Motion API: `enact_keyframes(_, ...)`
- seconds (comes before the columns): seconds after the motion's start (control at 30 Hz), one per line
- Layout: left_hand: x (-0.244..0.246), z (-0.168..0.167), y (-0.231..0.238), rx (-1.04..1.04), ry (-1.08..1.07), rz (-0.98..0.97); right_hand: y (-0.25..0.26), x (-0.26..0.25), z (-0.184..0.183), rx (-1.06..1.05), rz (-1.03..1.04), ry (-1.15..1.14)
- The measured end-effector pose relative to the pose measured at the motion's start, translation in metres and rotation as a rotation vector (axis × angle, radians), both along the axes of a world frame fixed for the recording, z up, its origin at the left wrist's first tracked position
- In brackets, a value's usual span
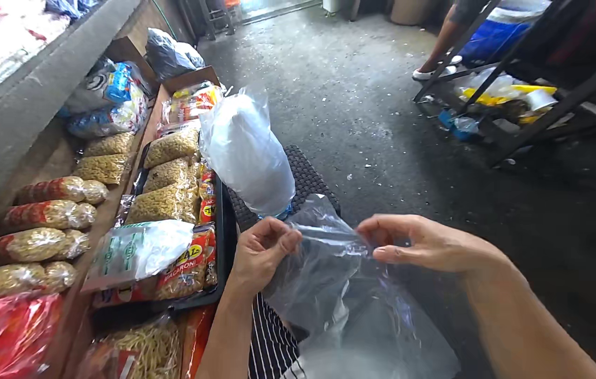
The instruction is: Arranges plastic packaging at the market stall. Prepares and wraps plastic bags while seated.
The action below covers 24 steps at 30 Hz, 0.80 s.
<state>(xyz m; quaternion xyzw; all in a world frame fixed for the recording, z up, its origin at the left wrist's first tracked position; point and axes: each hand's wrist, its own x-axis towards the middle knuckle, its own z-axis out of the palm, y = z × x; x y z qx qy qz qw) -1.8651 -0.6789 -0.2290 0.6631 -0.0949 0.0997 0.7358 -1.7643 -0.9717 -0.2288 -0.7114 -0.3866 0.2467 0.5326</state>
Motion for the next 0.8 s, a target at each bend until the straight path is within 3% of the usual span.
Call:
enact_keyframes(0.13,0.007,0.018,-0.005,0.317,-0.123,-0.191,0.033,0.001,0.025,0.128,0.016,-0.276)
enact_keyframes(0.27,0.009,0.032,-0.001,0.468,-0.182,-0.141,0.07,-0.004,0.035,0.283,0.018,-0.325)
enact_keyframes(0.4,-0.005,0.027,0.025,0.313,-0.026,-0.053,0.065,0.003,0.037,0.356,-0.131,-0.276)
enact_keyframes(0.6,-0.005,0.019,0.012,-0.193,-0.092,0.176,0.074,-0.004,0.02,0.335,-0.266,-0.211)
enact_keyframes(0.7,-0.002,0.022,0.002,-0.204,-0.032,0.292,0.081,-0.008,0.014,0.338,-0.341,-0.247)
enact_keyframes(0.8,-0.004,0.013,0.008,-0.136,0.002,0.208,0.085,-0.002,0.006,0.483,-0.356,-0.22)
